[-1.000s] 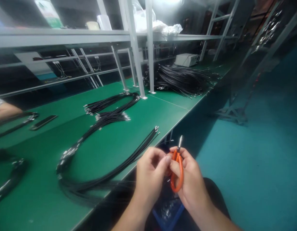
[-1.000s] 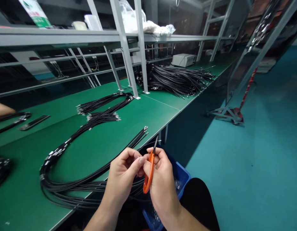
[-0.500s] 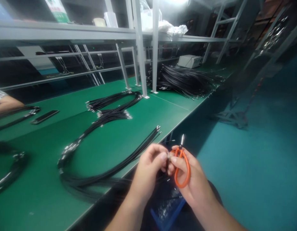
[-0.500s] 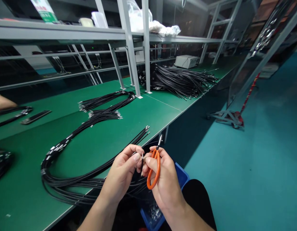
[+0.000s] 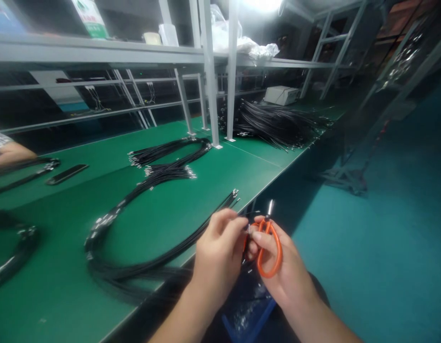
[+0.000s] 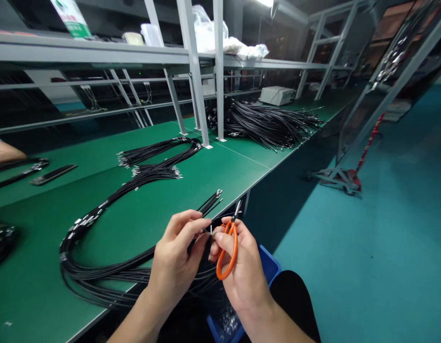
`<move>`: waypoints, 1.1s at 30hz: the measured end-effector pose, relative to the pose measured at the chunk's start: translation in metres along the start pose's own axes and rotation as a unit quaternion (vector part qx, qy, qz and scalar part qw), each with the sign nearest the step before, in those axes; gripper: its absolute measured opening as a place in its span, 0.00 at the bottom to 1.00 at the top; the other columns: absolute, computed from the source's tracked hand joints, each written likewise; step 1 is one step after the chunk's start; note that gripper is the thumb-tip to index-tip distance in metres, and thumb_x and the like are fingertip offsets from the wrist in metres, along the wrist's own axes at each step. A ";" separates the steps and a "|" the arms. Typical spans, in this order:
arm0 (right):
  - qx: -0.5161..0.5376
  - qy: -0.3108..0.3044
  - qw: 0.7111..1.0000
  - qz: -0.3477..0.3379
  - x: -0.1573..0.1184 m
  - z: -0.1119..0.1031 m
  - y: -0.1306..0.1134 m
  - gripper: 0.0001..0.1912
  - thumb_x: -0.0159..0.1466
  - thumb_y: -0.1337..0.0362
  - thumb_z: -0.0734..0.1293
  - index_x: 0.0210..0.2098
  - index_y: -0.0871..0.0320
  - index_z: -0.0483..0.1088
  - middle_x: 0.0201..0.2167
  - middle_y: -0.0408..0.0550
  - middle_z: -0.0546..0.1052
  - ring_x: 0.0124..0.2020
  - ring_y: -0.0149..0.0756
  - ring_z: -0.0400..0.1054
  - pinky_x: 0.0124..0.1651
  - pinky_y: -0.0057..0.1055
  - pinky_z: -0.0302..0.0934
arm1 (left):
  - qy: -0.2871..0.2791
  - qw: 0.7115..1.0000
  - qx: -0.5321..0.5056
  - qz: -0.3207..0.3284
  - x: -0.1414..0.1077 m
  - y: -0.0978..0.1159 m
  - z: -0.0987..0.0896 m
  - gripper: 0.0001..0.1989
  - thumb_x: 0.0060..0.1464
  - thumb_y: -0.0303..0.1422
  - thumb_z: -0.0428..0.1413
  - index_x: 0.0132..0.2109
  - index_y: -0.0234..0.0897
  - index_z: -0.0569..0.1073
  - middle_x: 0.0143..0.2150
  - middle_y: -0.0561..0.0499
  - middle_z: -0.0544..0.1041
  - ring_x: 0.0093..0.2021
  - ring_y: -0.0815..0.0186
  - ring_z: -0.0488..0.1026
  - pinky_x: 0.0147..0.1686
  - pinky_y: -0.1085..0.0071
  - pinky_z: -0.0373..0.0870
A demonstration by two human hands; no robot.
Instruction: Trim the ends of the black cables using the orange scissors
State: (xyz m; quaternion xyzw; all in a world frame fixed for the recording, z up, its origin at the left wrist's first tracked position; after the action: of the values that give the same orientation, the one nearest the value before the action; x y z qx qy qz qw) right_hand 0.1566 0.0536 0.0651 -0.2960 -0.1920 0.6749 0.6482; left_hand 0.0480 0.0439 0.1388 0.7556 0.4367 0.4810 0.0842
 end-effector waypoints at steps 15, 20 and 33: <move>0.043 -0.005 0.999 -0.023 0.001 0.012 -0.001 0.11 0.57 0.74 0.67 0.37 0.56 0.66 0.28 0.41 0.72 0.23 0.25 0.63 0.29 0.22 0.62 | -0.129 0.904 -0.309 -0.266 -0.014 -0.028 0.021 0.02 0.54 0.27 0.55 0.37 0.36 0.71 0.33 0.51 0.76 0.33 0.67 0.73 0.34 0.73 0.70; 0.045 -0.005 0.999 -0.023 0.001 0.015 0.002 0.11 0.56 0.74 0.67 0.37 0.57 0.66 0.28 0.41 0.72 0.23 0.24 0.63 0.29 0.21 0.61 | -0.075 0.882 -0.357 -0.298 -0.020 -0.037 0.026 0.03 0.53 0.29 0.57 0.32 0.35 0.70 0.27 0.54 0.75 0.28 0.69 0.70 0.29 0.75 0.65; -0.047 -0.021 0.997 -0.058 0.004 0.024 -0.012 0.16 0.53 0.72 0.73 0.38 0.56 0.64 0.24 0.37 0.71 0.21 0.23 0.62 0.26 0.20 0.60 | -0.080 0.881 -0.359 -0.297 -0.022 -0.038 0.027 0.05 0.54 0.31 0.57 0.33 0.35 0.69 0.29 0.54 0.72 0.27 0.71 0.66 0.26 0.76 0.60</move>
State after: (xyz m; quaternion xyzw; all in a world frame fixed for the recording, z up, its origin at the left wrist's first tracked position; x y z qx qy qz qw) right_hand 0.1506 0.0611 0.0903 -0.3003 -0.2541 0.6320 0.6676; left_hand 0.0445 0.0586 0.0901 0.5445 0.4296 0.4955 0.5229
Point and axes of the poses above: each hand's wrist, its own x-axis towards the middle knuckle, its own z-axis out of the palm, y = z × x, the point moved 8 cm from there along x, towards the middle knuckle
